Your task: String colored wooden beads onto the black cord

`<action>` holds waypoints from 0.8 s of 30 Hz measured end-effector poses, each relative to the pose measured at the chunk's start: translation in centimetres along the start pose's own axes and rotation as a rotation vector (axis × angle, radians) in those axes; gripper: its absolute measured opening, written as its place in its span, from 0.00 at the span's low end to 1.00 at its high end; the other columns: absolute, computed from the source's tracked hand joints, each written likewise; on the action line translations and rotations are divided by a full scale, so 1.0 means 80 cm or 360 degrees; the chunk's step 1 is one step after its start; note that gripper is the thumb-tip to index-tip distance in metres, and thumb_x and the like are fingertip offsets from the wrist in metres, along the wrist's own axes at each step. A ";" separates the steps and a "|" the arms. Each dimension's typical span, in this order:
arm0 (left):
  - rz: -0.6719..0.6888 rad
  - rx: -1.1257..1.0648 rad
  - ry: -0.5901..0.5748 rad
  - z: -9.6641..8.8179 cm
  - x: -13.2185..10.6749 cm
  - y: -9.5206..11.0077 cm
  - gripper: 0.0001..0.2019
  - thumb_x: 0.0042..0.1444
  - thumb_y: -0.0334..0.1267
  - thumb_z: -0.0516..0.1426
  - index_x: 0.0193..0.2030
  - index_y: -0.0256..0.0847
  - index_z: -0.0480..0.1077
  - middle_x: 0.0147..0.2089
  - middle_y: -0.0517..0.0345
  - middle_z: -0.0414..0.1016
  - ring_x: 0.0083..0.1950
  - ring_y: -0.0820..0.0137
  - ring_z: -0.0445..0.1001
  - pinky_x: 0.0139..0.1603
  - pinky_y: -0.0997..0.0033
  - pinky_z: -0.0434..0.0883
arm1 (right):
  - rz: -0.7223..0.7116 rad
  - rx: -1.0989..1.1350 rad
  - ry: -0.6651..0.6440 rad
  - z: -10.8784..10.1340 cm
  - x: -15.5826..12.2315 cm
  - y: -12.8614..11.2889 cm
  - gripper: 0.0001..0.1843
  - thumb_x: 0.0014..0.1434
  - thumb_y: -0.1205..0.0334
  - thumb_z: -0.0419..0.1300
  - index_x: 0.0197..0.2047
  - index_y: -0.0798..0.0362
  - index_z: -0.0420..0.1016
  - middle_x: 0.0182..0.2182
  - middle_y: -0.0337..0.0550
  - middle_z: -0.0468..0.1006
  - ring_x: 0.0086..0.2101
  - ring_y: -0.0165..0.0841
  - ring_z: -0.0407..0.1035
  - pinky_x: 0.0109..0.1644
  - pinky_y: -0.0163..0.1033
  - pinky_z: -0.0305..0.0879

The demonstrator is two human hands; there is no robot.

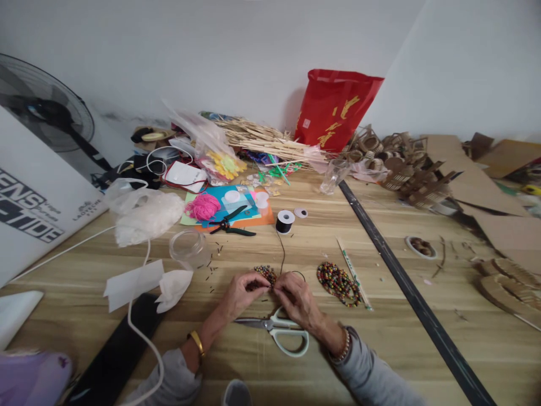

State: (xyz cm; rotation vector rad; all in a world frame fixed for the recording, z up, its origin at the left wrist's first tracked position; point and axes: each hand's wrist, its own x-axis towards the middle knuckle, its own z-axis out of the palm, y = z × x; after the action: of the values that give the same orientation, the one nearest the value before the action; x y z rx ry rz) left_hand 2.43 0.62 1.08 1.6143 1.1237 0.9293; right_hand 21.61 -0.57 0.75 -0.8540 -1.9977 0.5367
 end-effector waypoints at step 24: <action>0.0029 0.0068 -0.0031 -0.001 0.001 0.009 0.03 0.49 0.32 0.62 0.30 0.36 0.79 0.30 0.53 0.81 0.33 0.67 0.75 0.37 0.71 0.69 | 0.0004 -0.0004 -0.0059 0.001 -0.002 0.004 0.07 0.66 0.63 0.53 0.38 0.52 0.71 0.31 0.45 0.74 0.33 0.35 0.68 0.38 0.40 0.65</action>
State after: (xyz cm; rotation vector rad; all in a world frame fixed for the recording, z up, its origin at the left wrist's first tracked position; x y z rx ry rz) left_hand 2.52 0.62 1.77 1.6677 1.1237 0.9049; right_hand 21.73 -0.47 0.40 -0.8538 -2.0319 0.5552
